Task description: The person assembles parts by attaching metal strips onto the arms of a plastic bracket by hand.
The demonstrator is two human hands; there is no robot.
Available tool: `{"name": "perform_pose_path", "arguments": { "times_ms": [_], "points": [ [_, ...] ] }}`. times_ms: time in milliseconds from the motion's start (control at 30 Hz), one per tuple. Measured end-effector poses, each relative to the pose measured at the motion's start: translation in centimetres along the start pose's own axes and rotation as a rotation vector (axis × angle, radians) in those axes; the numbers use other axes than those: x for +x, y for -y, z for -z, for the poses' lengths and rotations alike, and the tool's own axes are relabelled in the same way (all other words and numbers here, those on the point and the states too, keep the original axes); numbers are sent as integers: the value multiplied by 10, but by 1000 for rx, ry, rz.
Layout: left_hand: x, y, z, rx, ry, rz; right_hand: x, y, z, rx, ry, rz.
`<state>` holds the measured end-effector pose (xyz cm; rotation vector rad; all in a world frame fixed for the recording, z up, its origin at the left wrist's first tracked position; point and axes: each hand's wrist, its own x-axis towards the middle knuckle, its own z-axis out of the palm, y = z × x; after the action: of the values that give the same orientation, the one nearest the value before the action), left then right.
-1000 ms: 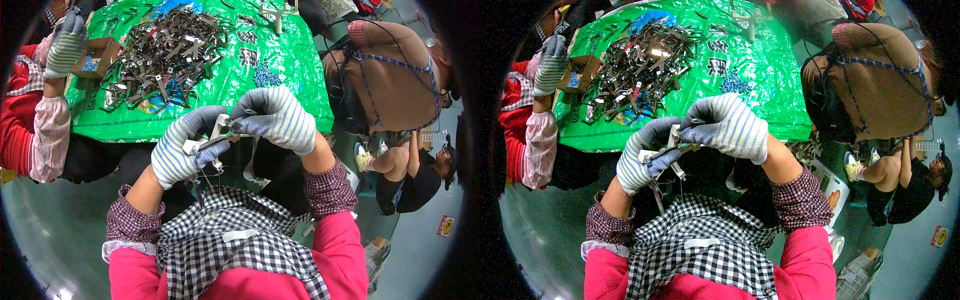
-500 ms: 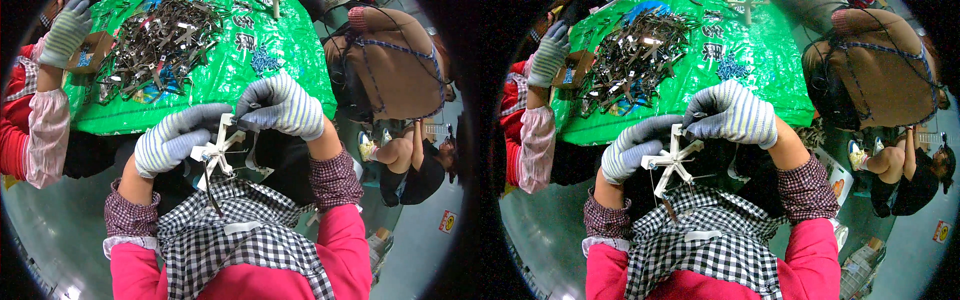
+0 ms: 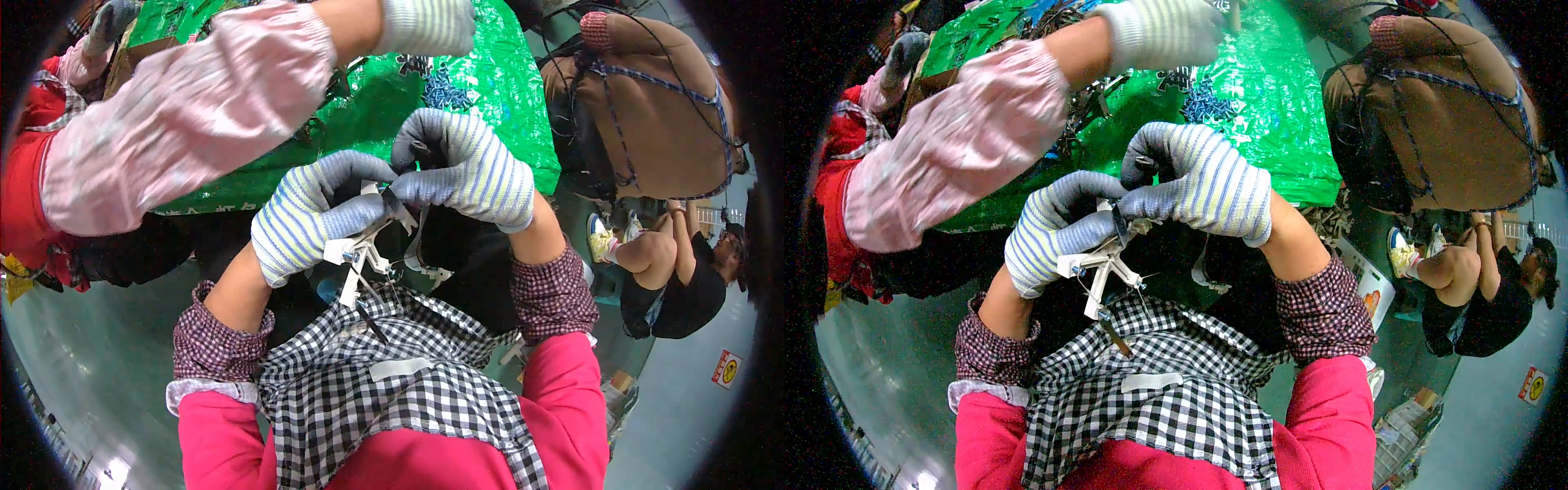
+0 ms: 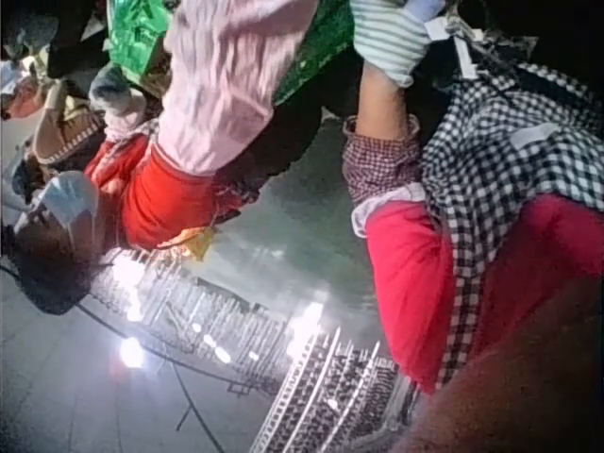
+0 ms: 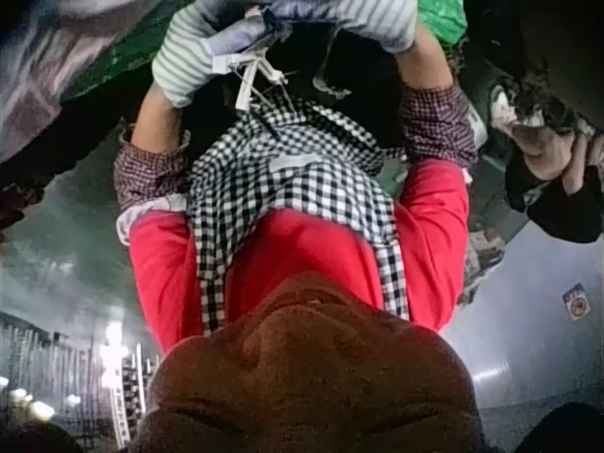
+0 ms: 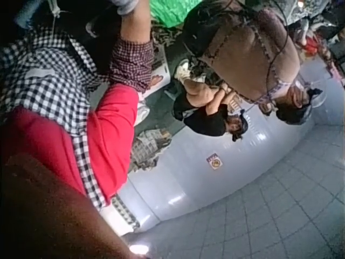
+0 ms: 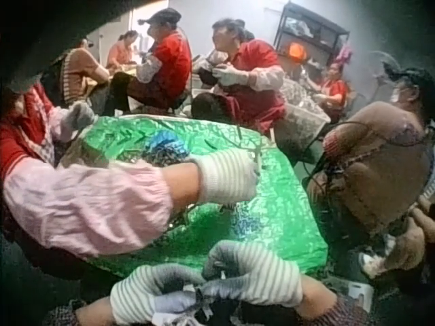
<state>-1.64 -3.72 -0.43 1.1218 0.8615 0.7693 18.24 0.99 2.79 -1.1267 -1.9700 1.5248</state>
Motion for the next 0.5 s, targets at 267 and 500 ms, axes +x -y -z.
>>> {"name": "perform_pose_path", "arguments": {
  "times_ms": [267, 500],
  "points": [
    [2, 4, 2, -28, 21, 28, 0, -10, -4, 93, -24, 23],
    [2, 3, 3, -66, -33, -63, -9, -1, 3, 185, 6, 26]
  ]
}}
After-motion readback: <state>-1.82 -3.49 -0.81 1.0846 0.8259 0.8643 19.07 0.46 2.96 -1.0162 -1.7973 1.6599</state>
